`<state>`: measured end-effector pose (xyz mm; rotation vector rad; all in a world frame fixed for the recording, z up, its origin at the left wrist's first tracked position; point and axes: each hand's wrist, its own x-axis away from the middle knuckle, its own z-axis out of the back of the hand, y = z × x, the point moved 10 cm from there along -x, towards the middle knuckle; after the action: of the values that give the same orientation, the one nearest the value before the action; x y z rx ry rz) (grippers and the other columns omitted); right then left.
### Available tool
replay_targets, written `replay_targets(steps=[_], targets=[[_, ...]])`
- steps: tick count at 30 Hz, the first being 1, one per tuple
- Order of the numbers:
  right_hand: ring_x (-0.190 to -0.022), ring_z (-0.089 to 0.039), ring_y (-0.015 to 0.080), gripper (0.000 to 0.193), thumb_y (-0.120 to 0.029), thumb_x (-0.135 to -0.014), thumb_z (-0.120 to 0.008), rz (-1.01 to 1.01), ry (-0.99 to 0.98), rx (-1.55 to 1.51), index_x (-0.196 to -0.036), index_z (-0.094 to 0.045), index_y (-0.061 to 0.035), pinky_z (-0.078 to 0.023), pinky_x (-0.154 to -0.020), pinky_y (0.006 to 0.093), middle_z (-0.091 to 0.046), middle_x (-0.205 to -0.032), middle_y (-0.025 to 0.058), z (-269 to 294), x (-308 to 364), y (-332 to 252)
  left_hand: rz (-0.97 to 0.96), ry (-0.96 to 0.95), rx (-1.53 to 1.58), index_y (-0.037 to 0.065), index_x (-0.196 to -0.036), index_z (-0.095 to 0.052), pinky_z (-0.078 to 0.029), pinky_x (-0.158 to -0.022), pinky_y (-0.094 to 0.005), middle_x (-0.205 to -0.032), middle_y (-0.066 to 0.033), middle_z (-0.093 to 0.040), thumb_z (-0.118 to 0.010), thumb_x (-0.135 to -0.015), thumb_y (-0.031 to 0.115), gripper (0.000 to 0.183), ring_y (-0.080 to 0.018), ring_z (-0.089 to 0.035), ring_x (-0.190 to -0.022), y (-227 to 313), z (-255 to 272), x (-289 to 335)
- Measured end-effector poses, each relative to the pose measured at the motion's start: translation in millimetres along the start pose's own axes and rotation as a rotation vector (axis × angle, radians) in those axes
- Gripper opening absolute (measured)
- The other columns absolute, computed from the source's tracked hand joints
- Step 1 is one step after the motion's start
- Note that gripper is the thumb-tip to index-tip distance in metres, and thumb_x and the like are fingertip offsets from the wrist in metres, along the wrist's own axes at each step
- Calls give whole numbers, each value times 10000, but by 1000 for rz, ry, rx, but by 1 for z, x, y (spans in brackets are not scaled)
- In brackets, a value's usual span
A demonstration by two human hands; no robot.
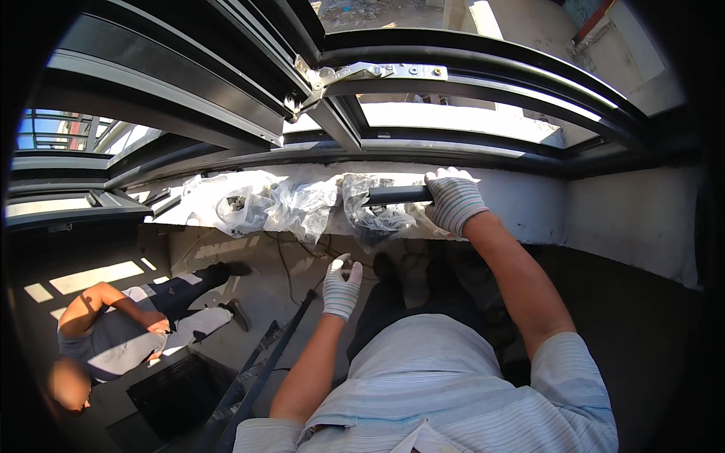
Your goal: The person installs a window frame by hand, positioning and securing the frame along the window opening. They handle plastic-wrapped components and align the frame with the wall, then later pick up a glass pane from the floor.
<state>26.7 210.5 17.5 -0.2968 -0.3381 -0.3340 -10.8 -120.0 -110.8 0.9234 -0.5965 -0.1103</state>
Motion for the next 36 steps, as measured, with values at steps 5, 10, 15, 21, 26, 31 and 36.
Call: replay_targets(steps=[5, 10, 15, 21, 26, 31, 36], targets=[[-1174, -596, 343, 516, -459, -898, -604, -26, -117, 54, -1241, -628, -74, -475, -1000, 457, -642, -1222, 176, -57, -21, 4, -97, -34, -223, 32, -1238, -638, -527, -885, -362, -1156, -141, -649, -700, -917, 327, 440, -251, -661, -966, 31, -20, 2], [-1159, -617, 358, 530, -414, -863, -647, -105, -95, -27, -1262, -605, -68, -499, -977, 469, -647, -1229, 190, -102, -33, 18, -81, -80, -209, 15, -1236, -635, -522, -916, -375, -1191, -180, -641, -685, -921, 340, 456, -290, -663, -996, 33, -40, 4], [-1084, -641, 363, 464, -339, -836, -660, -63, 53, -129, -1210, -614, -69, -511, -936, 477, -655, -1177, 186, -89, -19, 18, -30, -79, -172, 3, -1224, -638, -529, -903, -374, -1178, -183, -643, -684, -921, 331, 449, -275, -668, -972, 35, -43, 14], [-1075, -645, 356, 548, -392, -827, -658, -120, 158, -130, -1268, -597, -73, -491, -954, 515, -639, -1210, 160, -61, 11, 40, -34, -97, -193, -1, -1194, -656, -535, -884, -365, -1134, -170, -664, -693, -918, 314, 420, -249, -676, -945, 35, -52, 12], [-875, -657, 315, 318, -345, -896, -601, 47, 579, -96, -933, -688, -42, -512, -831, 465, -662, -919, 140, 19, 48, 85, -170, -118, -57, 16, -1128, -685, -503, -698, -244, -897, -14, -672, -671, -975, 216, 253, -69, -585, -770, 88, -71, 13], [-965, -636, 311, 262, -268, -912, -608, -48, 661, 197, -994, -688, -33, -467, -969, 421, -657, -930, 141, 85, 84, 176, -319, -220, 34, 18, -1071, -691, -471, -668, -214, -846, 13, -635, -652, -996, 175, 178, -43, -540, -740, 146, -116, 10], [-1019, -670, 349, 332, -308, -935, -582, -293, 347, 257, -1072, -715, -37, -502, -967, 517, -713, -1063, 179, 117, 84, 274, -461, -372, 7, -1, -1076, -699, -506, -774, -277, -925, -74, -678, -661, -985, 186, 211, -125, -606, -824, 223, -170, 23]])
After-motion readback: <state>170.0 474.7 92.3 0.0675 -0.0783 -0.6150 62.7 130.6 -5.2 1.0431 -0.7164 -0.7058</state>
